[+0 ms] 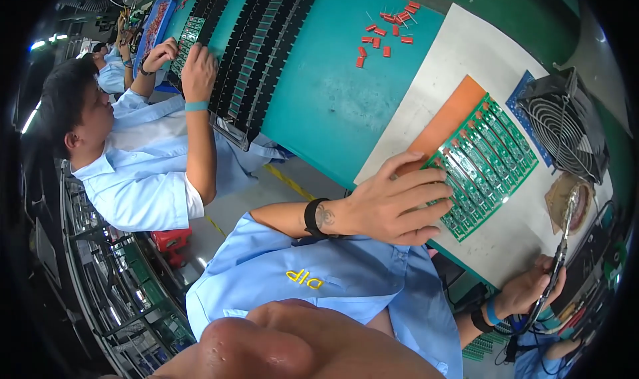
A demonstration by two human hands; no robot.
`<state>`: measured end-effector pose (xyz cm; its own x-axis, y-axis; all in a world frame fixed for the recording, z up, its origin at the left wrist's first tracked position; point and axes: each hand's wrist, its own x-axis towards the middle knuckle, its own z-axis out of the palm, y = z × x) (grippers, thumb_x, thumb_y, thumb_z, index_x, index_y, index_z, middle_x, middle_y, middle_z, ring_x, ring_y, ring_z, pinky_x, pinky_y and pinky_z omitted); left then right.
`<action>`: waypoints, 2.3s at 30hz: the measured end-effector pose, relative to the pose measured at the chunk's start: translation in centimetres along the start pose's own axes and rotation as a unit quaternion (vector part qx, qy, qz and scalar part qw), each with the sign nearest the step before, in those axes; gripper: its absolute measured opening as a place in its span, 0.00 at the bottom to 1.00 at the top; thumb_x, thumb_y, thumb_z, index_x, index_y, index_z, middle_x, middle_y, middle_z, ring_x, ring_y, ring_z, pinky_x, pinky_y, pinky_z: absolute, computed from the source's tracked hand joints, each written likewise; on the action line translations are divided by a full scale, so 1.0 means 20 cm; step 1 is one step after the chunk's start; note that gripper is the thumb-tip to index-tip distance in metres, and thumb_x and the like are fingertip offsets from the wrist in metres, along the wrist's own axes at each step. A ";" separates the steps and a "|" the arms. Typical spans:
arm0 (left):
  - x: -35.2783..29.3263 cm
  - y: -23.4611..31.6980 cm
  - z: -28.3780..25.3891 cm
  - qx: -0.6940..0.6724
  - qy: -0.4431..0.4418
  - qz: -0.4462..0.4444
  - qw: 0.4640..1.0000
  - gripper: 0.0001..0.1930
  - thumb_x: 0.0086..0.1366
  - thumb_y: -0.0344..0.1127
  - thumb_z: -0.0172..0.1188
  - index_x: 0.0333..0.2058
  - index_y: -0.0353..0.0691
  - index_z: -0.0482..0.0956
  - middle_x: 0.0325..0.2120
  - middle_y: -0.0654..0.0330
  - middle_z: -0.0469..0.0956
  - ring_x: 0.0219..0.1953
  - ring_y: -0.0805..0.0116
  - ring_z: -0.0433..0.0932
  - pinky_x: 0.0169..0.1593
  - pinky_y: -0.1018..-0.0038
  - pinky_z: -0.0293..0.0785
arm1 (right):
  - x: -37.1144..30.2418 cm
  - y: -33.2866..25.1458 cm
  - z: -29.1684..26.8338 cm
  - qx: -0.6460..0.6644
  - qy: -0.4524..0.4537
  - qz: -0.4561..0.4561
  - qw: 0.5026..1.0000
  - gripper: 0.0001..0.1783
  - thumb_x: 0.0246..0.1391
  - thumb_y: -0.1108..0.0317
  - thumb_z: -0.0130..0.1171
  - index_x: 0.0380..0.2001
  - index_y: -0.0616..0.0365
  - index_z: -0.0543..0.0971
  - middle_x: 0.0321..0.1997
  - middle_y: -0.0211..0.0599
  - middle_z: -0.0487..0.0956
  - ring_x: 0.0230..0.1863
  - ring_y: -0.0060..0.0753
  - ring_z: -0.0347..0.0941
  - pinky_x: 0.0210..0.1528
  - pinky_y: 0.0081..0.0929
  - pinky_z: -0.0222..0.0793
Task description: The person solders components onto a circuit board, briefly flips it over to press it against a metal plate, and then continues soldering the remaining components.
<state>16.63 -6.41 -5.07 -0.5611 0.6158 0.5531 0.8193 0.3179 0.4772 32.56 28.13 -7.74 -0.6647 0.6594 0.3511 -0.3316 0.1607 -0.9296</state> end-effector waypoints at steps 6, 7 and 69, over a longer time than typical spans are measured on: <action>0.00 0.00 -0.03 -0.019 0.013 -0.006 1.000 0.17 0.63 0.46 0.67 0.44 0.42 0.84 0.49 0.59 0.81 0.55 0.56 0.80 0.65 0.47 0.68 | -0.01 0.01 0.01 0.008 -0.011 0.001 1.000 0.25 0.70 0.68 0.58 0.66 0.65 0.68 0.46 0.48 0.78 0.48 0.39 0.72 0.57 0.42 0.69; 0.00 0.00 -0.03 -0.020 0.013 -0.004 1.000 0.17 0.63 0.46 0.67 0.44 0.42 0.84 0.49 0.59 0.81 0.55 0.56 0.80 0.65 0.47 0.68 | -0.01 0.02 0.01 0.005 -0.014 -0.001 1.000 0.25 0.70 0.68 0.57 0.66 0.66 0.68 0.46 0.48 0.77 0.48 0.38 0.71 0.57 0.42 0.68; 0.54 -0.39 0.10 -0.103 -0.162 -0.023 0.981 0.23 0.61 0.34 0.73 0.55 0.37 0.81 0.58 0.52 0.81 0.60 0.50 0.77 0.62 0.59 0.75 | -0.12 -0.18 0.37 -0.149 -0.231 -0.046 0.960 0.24 0.43 0.80 0.71 0.48 0.66 0.84 0.39 0.45 0.85 0.37 0.36 0.81 0.41 0.28 0.75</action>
<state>4.43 -0.73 -4.12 -0.5031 0.8114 0.2973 0.7333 0.2187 0.6438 30.40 20.50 -4.51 -0.8907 0.2470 0.3817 -0.2426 0.4517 -0.8585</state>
